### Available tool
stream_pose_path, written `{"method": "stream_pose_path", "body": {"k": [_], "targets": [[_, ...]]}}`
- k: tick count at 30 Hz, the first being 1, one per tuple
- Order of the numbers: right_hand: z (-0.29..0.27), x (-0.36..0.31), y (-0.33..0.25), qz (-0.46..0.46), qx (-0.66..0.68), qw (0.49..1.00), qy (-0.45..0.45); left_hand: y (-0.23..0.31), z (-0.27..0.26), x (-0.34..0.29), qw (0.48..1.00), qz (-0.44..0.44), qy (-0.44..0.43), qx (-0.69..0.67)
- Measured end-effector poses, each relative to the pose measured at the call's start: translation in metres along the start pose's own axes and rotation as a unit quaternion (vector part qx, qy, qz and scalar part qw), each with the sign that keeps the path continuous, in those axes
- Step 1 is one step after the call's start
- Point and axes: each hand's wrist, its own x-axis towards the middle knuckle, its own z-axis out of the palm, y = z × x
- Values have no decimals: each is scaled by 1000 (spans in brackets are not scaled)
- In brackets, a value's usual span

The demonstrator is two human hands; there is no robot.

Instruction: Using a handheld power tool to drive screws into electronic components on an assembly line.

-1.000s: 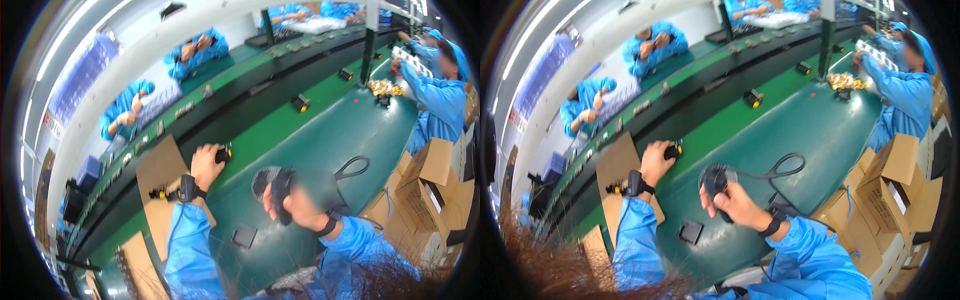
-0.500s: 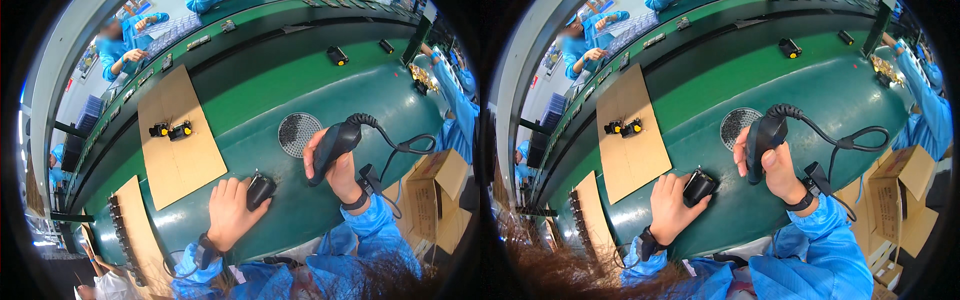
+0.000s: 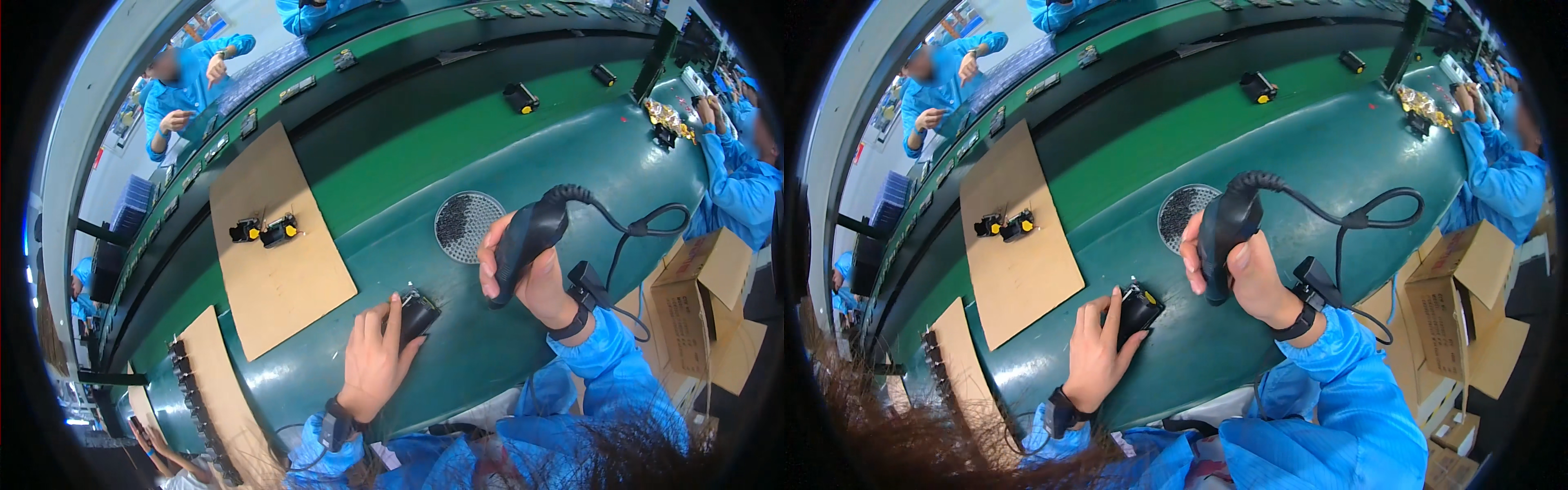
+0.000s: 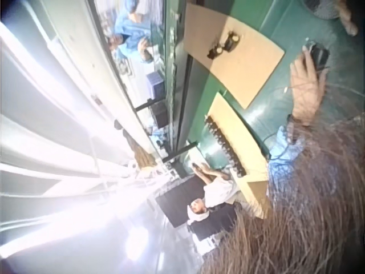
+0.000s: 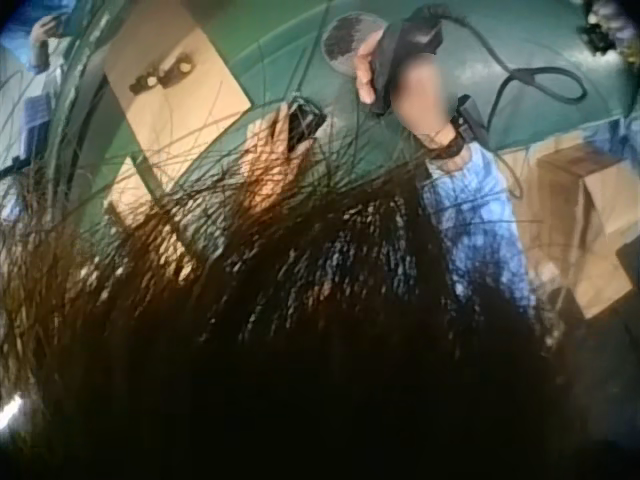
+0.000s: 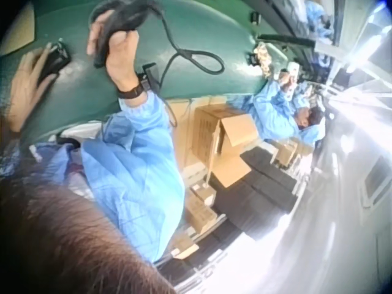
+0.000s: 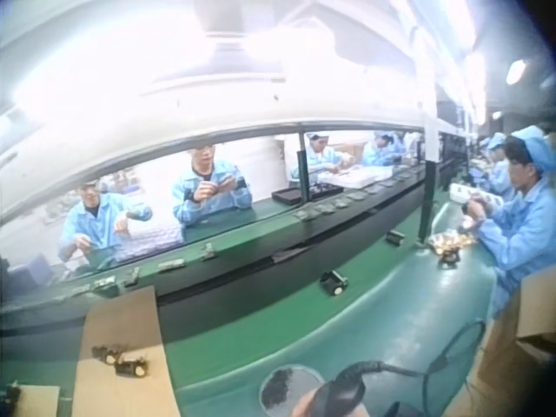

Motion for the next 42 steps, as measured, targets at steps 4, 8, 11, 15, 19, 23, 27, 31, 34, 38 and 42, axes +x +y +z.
{"method": "stream_pose_path", "body": {"k": [4, 8, 11, 15, 19, 23, 27, 31, 34, 38, 42], "targets": [[-1, 11, -27, -84, -28, 996, 17, -12, -7, 21, 995, 96, -14, -33], [1, 30, -38, -173, -35, 983, 53, -11, 1, 27, 992, 100, 14, -81], [-3, 42, -25, -191, 26, 981, 29, -8, 9, 28, 989, 93, 47, -107], [1, 54, -9, -172, -13, 984, 35, -7, 11, 23, 993, 46, 30, -107], [-1, 62, 4, -187, -63, 979, 42, -12, 11, 22, 994, 54, 32, -86], [-1, 65, 8, -186, -73, 979, 38, -16, 12, 21, 993, 59, 35, -93], [-1, 66, 13, -181, -74, 980, 41, -16, 13, 21, 992, 61, 39, -101], [0, 66, 14, -178, -85, 979, 47, -16, 13, 21, 993, 60, 37, -98], [-1, 66, 16, -174, -88, 980, 45, -16, 13, 21, 993, 59, 36, -98], [-7, 65, 19, -167, -108, 980, 9, -16, 12, 22, 991, 62, 33, -112], [-3, 63, 19, -163, -76, 984, -7, -20, 15, 23, 986, 81, 37, -142]]}}
